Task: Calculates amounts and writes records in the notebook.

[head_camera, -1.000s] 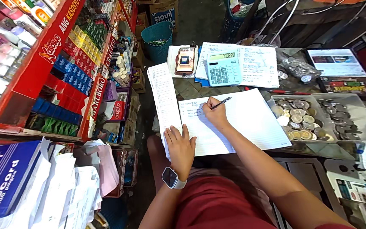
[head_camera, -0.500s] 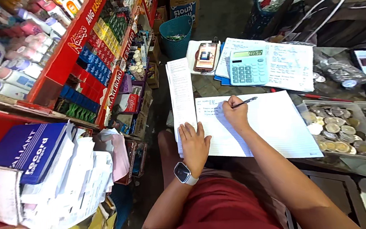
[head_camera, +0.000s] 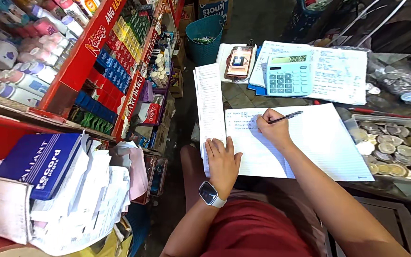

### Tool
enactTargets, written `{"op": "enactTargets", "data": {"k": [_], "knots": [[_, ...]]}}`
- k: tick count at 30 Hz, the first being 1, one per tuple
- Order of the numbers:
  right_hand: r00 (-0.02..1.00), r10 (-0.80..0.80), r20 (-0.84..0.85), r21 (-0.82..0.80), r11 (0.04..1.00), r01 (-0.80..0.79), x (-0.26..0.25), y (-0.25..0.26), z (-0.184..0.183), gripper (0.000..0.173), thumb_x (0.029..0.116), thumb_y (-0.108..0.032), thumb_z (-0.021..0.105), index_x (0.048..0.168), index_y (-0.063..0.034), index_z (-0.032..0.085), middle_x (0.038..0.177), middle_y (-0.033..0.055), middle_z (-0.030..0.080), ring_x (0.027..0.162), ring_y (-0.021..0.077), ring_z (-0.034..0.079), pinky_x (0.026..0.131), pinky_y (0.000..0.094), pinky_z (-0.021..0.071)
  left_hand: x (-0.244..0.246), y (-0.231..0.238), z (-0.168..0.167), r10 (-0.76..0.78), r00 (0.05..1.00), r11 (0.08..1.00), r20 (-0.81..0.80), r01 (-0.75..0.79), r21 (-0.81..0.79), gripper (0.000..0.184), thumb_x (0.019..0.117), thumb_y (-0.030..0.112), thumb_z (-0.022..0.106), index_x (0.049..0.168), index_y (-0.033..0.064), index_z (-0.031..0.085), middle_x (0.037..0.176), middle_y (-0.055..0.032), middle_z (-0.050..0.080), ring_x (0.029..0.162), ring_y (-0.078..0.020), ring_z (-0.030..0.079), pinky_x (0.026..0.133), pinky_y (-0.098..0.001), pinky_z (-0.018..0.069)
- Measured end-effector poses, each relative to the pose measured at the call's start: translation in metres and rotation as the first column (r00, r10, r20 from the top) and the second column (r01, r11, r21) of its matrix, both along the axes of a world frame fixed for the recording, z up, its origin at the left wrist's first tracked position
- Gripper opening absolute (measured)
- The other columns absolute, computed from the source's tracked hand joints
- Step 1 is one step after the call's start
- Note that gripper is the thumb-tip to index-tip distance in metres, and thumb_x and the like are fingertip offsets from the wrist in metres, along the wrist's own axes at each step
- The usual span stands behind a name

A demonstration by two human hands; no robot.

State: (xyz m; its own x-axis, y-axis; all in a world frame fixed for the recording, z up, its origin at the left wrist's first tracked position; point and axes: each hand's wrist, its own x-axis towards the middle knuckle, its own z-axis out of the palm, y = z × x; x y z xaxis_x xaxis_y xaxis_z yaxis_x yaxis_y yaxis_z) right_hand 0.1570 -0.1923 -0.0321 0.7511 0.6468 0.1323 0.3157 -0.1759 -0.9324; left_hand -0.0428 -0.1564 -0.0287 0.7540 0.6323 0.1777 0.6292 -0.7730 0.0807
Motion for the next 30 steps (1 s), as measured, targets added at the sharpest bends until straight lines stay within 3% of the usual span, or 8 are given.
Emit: {"op": "enactTargets", "data": {"k": [4, 7, 16, 20, 26, 30], "knots": [[0.997, -0.044, -0.069, 0.062, 0.997, 0.048, -0.005, 0.002, 0.005, 0.030, 0.0923, 0.001, 0.057, 0.070, -0.0104, 0.041, 0.053, -0.0059, 0.042, 0.045, 0.0011, 0.046, 0.048, 0.0179, 0.0442, -0.002, 0.002, -0.004, -0.002, 0.998, 1.000, 0.057, 0.003, -0.011, 0.057, 0.1000, 0.048, 0.052, 0.139, 0.0074, 0.064, 0.128, -0.0341, 0.063, 0.122, -0.0567, 0.058, 0.110, -0.0659, 0.0381], [1.000, -0.013, 0.013, 0.038, 0.999, 0.012, -0.005, 0.001, 0.000, 0.028, 0.0926, 0.001, 0.058, 0.070, -0.0053, 0.043, 0.058, -0.0018, 0.041, 0.050, 0.0043, 0.044, 0.051, 0.0202, 0.0422, -0.003, 0.004, -0.006, -0.013, 0.997, 1.000, 0.082, 0.015, -0.016, 0.057, 0.0995, 0.048, 0.053, 0.137, 0.0060, 0.065, 0.127, -0.0354, 0.063, 0.122, -0.0587, 0.057, 0.110, -0.0686, 0.0371], [1.000, -0.007, 0.008, 0.062, 0.998, 0.006, -0.003, 0.003, -0.006, 0.032, 0.0927, -0.002, 0.058, 0.067, -0.0101, 0.040, 0.055, -0.0040, 0.037, 0.047, 0.0025, 0.038, 0.048, 0.0180, 0.0350, -0.007, 0.007, -0.005, -0.023, 0.999, 1.000, 0.025, 0.023, 0.008, 0.058, 0.1004, 0.050, 0.050, 0.139, 0.0086, 0.064, 0.128, -0.0351, 0.062, 0.122, -0.0574, 0.058, 0.109, -0.0667, 0.0383], [0.999, -0.030, 0.011, 0.048, 0.998, 0.029, -0.003, 0.003, -0.004, 0.032, 0.0942, -0.002, 0.059, 0.068, -0.0085, 0.041, 0.057, -0.0019, 0.040, 0.048, 0.0043, 0.043, 0.049, 0.0194, 0.0408, -0.007, 0.007, -0.004, -0.021, 0.999, 1.000, 0.032, 0.021, -0.002, 0.058, 0.1005, 0.050, 0.050, 0.139, 0.0083, 0.064, 0.129, -0.0344, 0.063, 0.122, -0.0578, 0.057, 0.110, -0.0671, 0.0379], [0.999, -0.028, 0.026, 0.057, 0.998, 0.026, -0.004, 0.004, -0.003, 0.034, 0.0914, 0.000, 0.058, 0.066, -0.0107, 0.038, 0.055, -0.0043, 0.036, 0.047, 0.0023, 0.037, 0.048, 0.0176, 0.0329, -0.007, 0.007, -0.001, -0.014, 1.000, 1.000, 0.014, 0.014, -0.007, 0.059, 0.1003, 0.050, 0.050, 0.140, 0.0085, 0.064, 0.130, -0.0349, 0.062, 0.123, -0.0582, 0.057, 0.110, -0.0674, 0.0375], [0.999, -0.047, 0.020, 0.072, 0.996, 0.045, 0.001, 0.001, -0.008, 0.034, 0.0925, -0.001, 0.059, 0.067, -0.0110, 0.039, 0.055, -0.0046, 0.039, 0.046, 0.0020, 0.040, 0.047, 0.0176, 0.0374, -0.004, 0.006, -0.002, -0.022, 1.000, 1.000, 0.019, 0.022, -0.012, 0.059, 0.1003, 0.049, 0.051, 0.140, 0.0076, 0.063, 0.129, -0.0355, 0.062, 0.122, -0.0583, 0.057, 0.110, -0.0673, 0.0371]]}}
